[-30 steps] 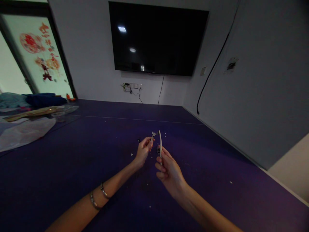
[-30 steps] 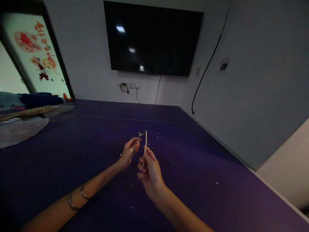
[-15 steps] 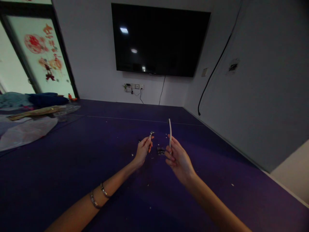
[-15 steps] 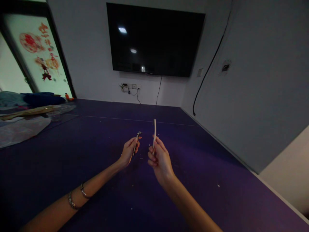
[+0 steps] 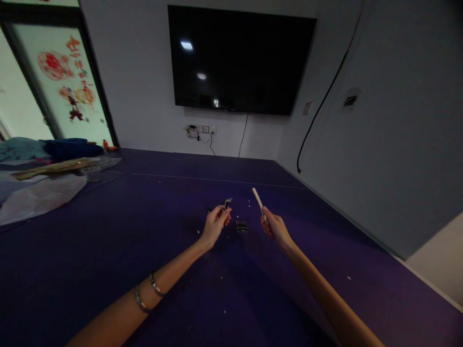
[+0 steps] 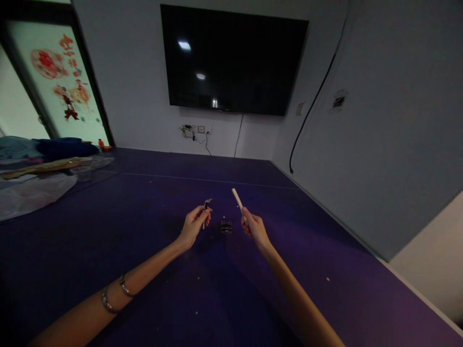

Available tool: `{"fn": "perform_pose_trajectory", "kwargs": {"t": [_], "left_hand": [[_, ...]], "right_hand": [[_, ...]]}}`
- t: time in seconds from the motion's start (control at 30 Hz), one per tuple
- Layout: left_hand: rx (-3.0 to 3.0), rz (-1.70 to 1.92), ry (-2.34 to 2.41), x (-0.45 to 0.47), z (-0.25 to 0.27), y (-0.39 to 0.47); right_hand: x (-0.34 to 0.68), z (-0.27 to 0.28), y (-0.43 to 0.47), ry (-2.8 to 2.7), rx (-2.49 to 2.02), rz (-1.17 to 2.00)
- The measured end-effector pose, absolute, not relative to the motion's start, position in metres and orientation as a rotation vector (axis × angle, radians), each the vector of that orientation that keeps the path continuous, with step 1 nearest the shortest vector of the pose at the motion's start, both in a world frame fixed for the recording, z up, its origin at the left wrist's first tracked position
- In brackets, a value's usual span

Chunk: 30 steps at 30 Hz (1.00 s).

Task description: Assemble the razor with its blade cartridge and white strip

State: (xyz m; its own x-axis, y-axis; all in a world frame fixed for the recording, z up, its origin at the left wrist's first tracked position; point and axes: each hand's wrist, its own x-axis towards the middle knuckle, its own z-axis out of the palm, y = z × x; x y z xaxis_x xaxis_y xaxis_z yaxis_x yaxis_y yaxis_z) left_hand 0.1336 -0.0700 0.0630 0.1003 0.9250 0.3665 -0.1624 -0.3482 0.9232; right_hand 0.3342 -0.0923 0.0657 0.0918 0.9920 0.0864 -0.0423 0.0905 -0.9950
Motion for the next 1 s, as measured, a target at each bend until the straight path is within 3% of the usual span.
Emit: {"fn": "perform_pose_trajectory", "kwargs": {"t": [0.4, 1.0], "left_hand": [[1.481, 1.297, 0.701, 0.134, 0.059, -0.074], [1.26, 1.156, 0.52, 0.138, 0.061, -0.08]], "right_hand": [[0.33, 0.073, -0.099, -1.519, -1.227, 0.967], [0.338, 0.069, -0.098, -1.55, -1.244, 0.951]]}}
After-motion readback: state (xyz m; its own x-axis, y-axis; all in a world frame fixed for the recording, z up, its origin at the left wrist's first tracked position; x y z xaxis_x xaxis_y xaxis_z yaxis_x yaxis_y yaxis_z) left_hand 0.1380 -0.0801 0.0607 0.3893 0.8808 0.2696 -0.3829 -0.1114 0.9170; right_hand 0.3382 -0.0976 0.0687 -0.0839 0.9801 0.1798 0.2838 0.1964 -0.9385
